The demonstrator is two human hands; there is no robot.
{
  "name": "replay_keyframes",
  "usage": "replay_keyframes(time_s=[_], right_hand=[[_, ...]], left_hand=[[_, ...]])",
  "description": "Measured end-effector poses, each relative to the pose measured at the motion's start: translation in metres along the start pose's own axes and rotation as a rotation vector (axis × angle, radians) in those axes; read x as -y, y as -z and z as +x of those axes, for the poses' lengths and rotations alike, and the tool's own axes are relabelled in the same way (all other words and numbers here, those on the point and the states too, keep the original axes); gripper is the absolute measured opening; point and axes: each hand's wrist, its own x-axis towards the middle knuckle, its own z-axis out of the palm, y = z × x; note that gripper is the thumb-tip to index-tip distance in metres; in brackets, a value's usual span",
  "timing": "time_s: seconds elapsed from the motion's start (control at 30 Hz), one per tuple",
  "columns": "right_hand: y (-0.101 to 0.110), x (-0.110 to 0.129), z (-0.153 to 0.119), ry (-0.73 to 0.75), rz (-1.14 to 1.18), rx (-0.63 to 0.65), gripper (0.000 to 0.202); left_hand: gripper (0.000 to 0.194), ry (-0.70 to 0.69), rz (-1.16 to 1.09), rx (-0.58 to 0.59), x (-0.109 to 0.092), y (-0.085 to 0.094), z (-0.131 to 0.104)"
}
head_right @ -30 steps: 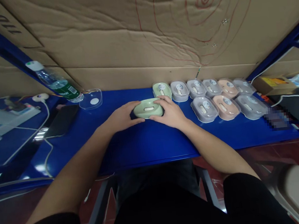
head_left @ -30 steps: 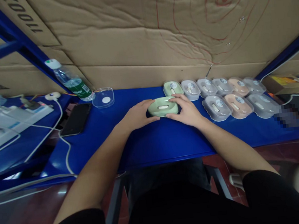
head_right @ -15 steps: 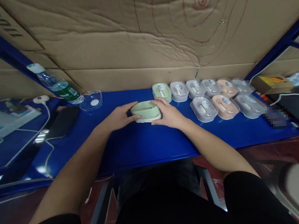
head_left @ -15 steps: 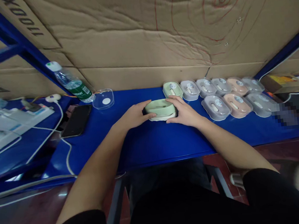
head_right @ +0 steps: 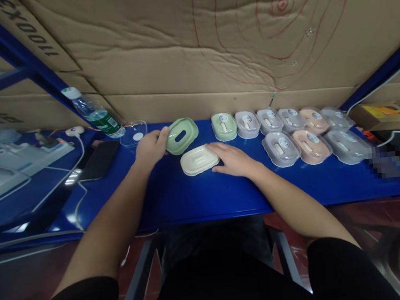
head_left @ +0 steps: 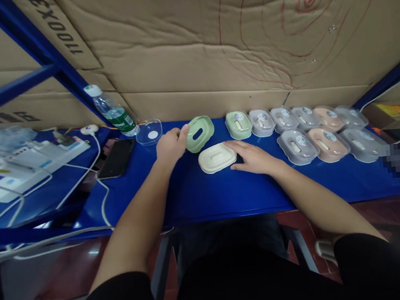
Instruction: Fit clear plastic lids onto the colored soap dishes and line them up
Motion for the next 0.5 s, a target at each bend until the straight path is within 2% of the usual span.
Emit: replay_keyframes(time_s=[0.1,0.27,0.37,0.43,0.5], right_hand=[[-0.001,0.0,0.0,0.058,-0.085,0.037,0.058],[0.0,0.002,0.0,0.037,-0.142,0.005,0.026],[0.003,0.005,0.0,-0.021,-0.173,-0.008,0.017],[0.005,0.007,0.001,-0.075,-0.197,-0.013,0.015],[0.005,0.009,0.001,-0.144,-0.212,-0.027,0.017]], left_hand=[[0.056,0.104,0.102,-0.07,0.009,0.012,0.004],[0.049,0.161,0.251,0.003,0.027,0.02,0.013],[0.047,0.013,0.214,-0.071,0.033,0.015,0.016],[0.046,-0.185,0.134,-0.101,0.033,0.009,0.017],[0.047,-0.379,0.079,-0.075,0.031,0.003,0.016]])
